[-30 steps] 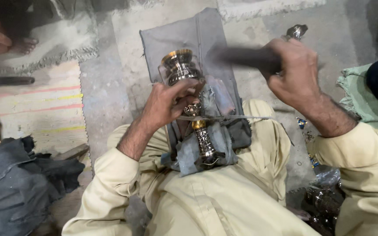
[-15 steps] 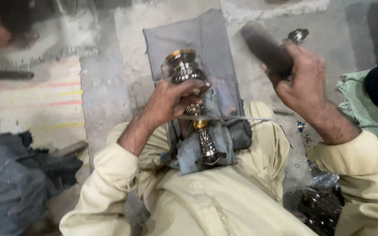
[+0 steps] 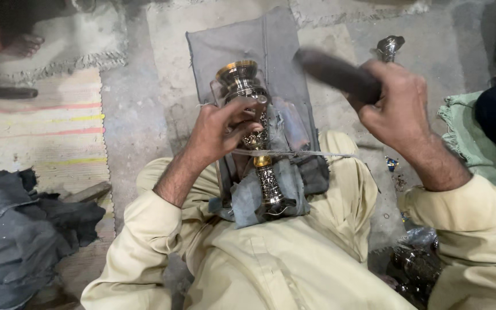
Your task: The person sits on the floor with an ornate metal vase clamped upright between his legs against a padded board. He holds a small punch against the vase surface with one hand and repeatedly strikes it with a heavy striker bar held in the other hand, repositioning the punch to work different spots on the decorated body of the vase.
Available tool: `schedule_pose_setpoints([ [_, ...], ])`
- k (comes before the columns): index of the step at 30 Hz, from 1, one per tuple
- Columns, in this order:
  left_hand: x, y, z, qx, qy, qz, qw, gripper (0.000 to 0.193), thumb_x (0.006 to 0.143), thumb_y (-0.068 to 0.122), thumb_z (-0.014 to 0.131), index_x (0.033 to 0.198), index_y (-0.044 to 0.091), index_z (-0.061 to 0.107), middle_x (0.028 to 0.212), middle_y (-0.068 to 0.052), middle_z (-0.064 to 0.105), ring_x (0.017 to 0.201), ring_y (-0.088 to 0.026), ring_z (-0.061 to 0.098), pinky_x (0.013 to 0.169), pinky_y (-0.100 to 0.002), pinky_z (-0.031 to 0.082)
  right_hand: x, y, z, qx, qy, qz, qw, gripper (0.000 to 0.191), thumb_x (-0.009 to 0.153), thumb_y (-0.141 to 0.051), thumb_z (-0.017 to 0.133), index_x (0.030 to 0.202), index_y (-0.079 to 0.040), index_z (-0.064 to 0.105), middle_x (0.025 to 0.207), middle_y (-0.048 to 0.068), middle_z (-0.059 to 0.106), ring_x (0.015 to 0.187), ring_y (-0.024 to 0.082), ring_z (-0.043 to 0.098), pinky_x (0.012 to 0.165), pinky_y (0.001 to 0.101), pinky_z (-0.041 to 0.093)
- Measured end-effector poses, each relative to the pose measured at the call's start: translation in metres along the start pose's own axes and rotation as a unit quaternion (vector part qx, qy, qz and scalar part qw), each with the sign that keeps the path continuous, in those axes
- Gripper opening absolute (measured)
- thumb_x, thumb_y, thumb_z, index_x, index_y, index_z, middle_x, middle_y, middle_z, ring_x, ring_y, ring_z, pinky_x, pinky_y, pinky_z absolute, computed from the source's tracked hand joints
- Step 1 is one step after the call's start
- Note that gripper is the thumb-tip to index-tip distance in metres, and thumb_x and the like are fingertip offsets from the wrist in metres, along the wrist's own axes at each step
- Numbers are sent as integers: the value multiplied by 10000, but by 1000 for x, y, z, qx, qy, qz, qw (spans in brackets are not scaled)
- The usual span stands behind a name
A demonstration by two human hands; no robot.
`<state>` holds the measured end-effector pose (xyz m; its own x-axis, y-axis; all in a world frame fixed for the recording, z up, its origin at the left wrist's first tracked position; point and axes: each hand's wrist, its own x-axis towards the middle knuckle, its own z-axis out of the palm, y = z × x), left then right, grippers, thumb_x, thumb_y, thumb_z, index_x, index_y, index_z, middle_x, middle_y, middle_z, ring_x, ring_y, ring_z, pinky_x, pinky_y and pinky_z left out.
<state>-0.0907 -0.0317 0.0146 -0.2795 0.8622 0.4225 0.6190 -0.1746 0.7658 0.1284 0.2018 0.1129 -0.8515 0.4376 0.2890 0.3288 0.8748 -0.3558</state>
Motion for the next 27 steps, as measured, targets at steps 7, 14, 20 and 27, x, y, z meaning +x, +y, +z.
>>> schedule_pose_setpoints([
  [7,1,-1,5,53,1,-10,999,426,922,117,805,1297,106,604,1028,-86,802,922,-216,808,743,-332,654,10,1,6,-177,27,-133,975,267,838,6,731,1095,-71,734,915,110,729,826,276,674,769,429,539],
  [14,4,-2,4,45,-31,-42,998,385,941,134,796,1288,127,631,1038,-65,806,874,-202,813,719,-336,661,9,1,-4,-147,24,-120,982,199,863,-37,761,1058,-34,719,899,127,703,839,287,669,748,418,522],
  [20,2,1,0,44,-23,-35,998,419,918,149,821,1292,130,635,1056,-71,797,927,-224,806,765,-361,649,7,-1,-4,-134,27,-120,983,243,817,3,723,1056,-42,710,946,122,708,867,308,670,756,431,530],
  [27,5,3,-2,20,-17,5,1000,442,914,128,798,1320,159,626,1092,-51,802,961,-223,814,802,-357,656,6,-2,-5,-123,46,-130,983,208,824,35,702,1020,-36,702,945,126,711,886,331,668,796,451,532],
])
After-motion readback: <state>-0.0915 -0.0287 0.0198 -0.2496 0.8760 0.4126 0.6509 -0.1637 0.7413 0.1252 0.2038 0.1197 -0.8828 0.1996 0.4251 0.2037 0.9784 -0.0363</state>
